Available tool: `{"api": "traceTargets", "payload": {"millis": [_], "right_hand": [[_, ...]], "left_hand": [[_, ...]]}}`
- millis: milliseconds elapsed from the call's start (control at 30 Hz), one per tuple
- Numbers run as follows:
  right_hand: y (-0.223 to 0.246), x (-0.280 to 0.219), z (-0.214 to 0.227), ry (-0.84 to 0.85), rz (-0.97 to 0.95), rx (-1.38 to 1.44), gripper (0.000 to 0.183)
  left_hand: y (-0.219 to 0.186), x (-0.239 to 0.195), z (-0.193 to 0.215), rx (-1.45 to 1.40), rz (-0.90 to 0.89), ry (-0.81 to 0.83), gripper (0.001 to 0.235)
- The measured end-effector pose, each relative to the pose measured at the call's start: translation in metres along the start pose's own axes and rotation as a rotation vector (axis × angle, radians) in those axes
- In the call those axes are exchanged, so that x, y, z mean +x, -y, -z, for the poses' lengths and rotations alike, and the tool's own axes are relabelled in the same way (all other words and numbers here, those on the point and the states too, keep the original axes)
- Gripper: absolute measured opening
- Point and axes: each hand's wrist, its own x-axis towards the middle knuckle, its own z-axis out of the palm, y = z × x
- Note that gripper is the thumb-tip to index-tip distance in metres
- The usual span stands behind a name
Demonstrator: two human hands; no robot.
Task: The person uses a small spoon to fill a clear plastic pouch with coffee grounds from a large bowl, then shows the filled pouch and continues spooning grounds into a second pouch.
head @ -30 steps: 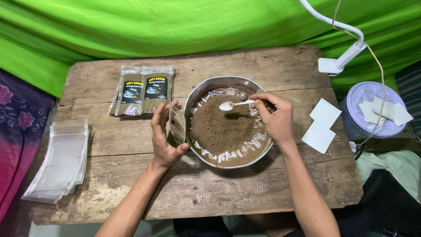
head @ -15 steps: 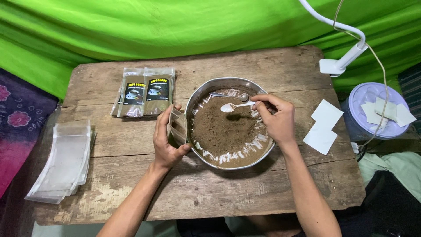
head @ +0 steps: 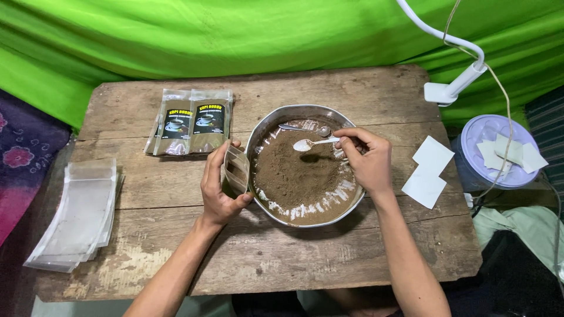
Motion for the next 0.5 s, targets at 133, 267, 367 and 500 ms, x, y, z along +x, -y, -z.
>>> {"api": "traceTargets", "payload": {"millis": [133, 267, 367, 500], "right_hand": [[0.0037, -0.0006, -0.0002, 0.005, 0.004, 0.001, 0.023], [0.002, 0.0004, -0.0024, 0.011, 0.009, 0.004, 0.023], [-0.0023, 0.0002, -0.0013, 0.001, 0.007, 0.002, 0.022], [-0.0032, 0.001, -0.003, -0.007, 0.01, 0.028, 0.022]], "left_hand": [[-0.0029, 0.0014, 0.0002, 0.022, -0.008, -0.004, 0.107], [-0.0027, 0.0011, 0.0018, 0.016, -0.002, -0.014, 0.107], [-0.0036, 0.0012, 0.0005, 0.015, -0.003, -0.006, 0.106], [-0.0043, 0.0008, 0.0013, 0.044, -0.009, 0.009, 0.106]]}}
